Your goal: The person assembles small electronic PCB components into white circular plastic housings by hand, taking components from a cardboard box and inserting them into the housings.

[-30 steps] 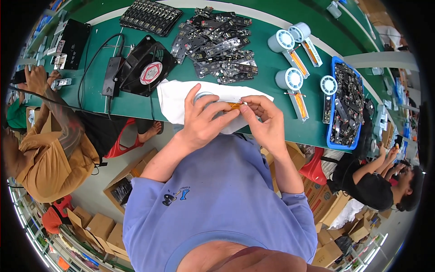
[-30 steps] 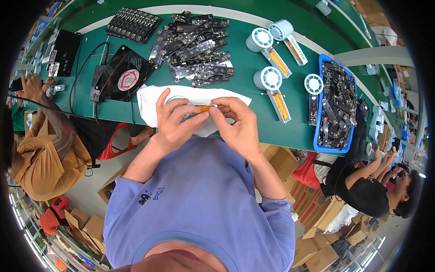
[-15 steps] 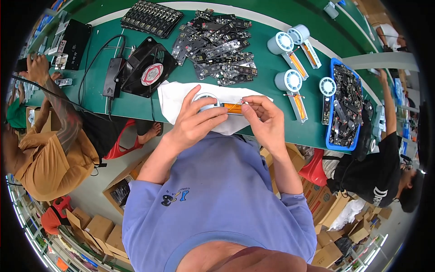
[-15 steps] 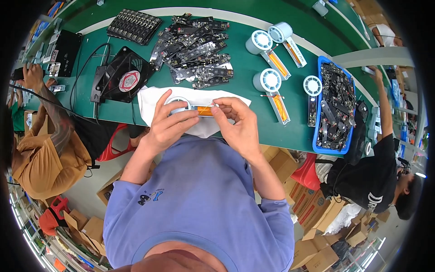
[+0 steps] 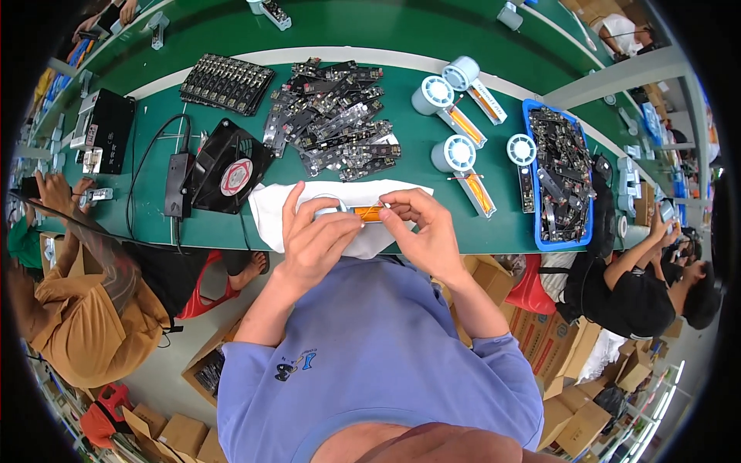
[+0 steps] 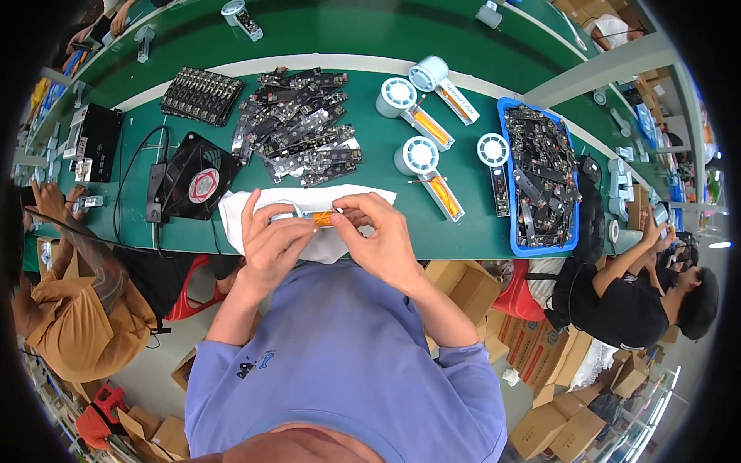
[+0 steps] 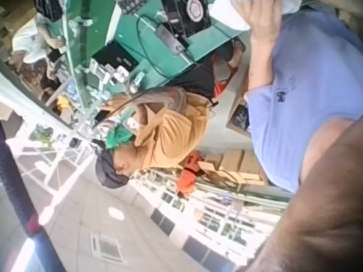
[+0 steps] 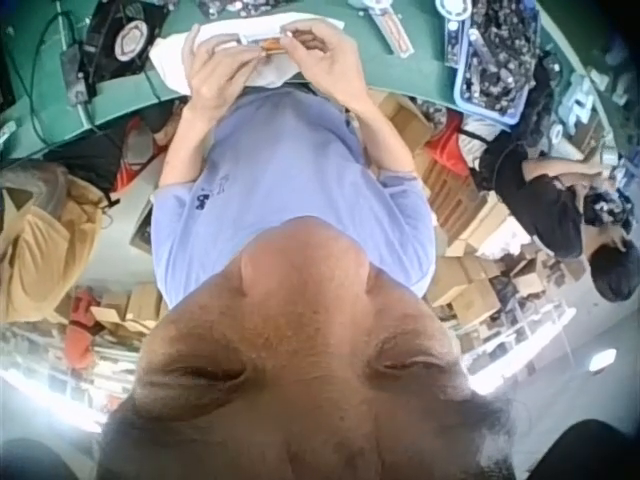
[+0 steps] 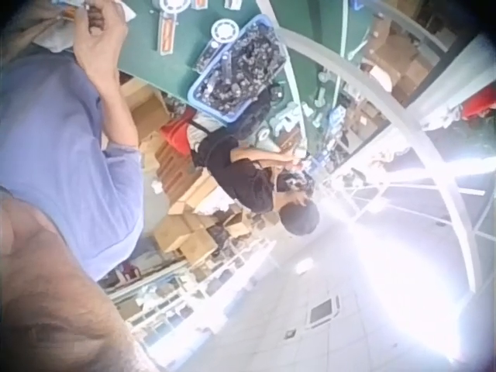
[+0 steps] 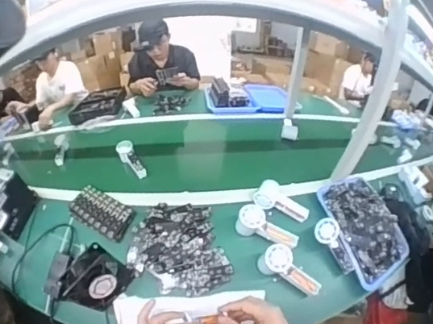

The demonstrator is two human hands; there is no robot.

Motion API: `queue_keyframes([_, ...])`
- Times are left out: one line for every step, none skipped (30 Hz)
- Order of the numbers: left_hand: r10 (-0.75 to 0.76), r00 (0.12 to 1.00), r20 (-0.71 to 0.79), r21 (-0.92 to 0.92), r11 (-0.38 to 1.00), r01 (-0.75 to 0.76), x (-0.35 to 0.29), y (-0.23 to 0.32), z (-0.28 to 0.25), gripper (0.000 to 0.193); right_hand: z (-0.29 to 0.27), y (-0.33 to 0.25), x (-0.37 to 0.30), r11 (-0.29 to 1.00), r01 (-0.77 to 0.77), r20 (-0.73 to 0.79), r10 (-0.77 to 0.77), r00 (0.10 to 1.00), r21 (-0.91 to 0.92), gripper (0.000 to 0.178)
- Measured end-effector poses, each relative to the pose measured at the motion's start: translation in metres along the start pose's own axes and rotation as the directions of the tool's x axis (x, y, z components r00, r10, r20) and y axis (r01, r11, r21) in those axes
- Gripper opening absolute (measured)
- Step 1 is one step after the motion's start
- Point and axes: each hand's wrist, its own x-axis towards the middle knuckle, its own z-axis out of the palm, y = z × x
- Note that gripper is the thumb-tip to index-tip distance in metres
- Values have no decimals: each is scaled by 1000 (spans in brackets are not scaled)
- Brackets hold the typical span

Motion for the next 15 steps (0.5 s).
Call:
queue_keyframes([-12, 1000, 4, 6, 1000, 12, 2, 3, 0, 24, 0, 0, -2, 1000, -7, 11, 7, 1000, 5, 21])
queue_keyframes([-35, 999, -4, 14, 999, 35, 4, 5, 1, 23, 0, 0, -2, 999, 49, -26, -49, 998, -2, 21])
queue_keyframes([-61, 998, -11, 22, 998, 61, 8, 6, 4, 23, -1, 1, -2, 995, 103, -62, -103, 993, -10, 21])
queue_keyframes([-89, 996, -33, 10, 996, 89, 9, 8, 8, 19, -2, 1, -3, 996, 91, -68, -91, 994, 2, 22])
queue_keyframes([-114, 993, -35, 1, 993, 115, 13, 10, 9, 17, -2, -3, -3, 995, 101, -74, -99, 992, 17, 23])
queue_keyframes([-147, 989, -31, -14, 989, 147, 15, 14, 9, 17, -2, -6, -4, 996, 78, -63, -76, 995, 35, 23])
queue_keyframes([-174, 984, -33, -30, 984, 173, 17, 15, 11, 16, -4, -6, -2, 997, 62, -56, -60, 997, 49, 23])
queue_keyframes([-185, 982, -31, -23, 983, 184, 17, 16, 11, 16, -3, -3, -2, 997, 56, -45, -53, 998, 54, 23])
queue_keyframes([-213, 977, -25, -32, 977, 213, 16, 17, 10, 16, -2, 0, -2, 995, 31, -18, -30, 999, 95, 23])
queue_keyframes([-238, 971, -19, -43, 971, 237, 16, 17, 11, 15, -2, 1, -2, 991, 7, 6, -7, 1000, 132, 23])
queue_keyframes([-242, 970, -18, -42, 970, 241, 15, 18, 11, 15, -2, 1, -1, 991, 3, 9, -5, 1000, 134, 23])
queue_keyframes([-246, 969, -24, -41, 969, 245, 15, 18, 12, 15, -2, 0, -1, 992, -10, 16, 8, 1000, 126, 24])
queue_keyframes([-249, 968, -30, -41, 968, 248, 14, 19, 12, 14, -1, 0, -1, 993, -24, 20, 22, 1000, 119, 24])
queue_keyframes([-250, 968, -29, -40, 968, 249, 14, 19, 12, 14, 0, 0, -1, 992, -25, 22, 23, 1000, 120, 24])
queue_keyframes([-250, 968, -32, -38, 968, 248, 14, 19, 13, 14, 0, 0, -1, 992, -16, 29, 13, 999, 127, 24])
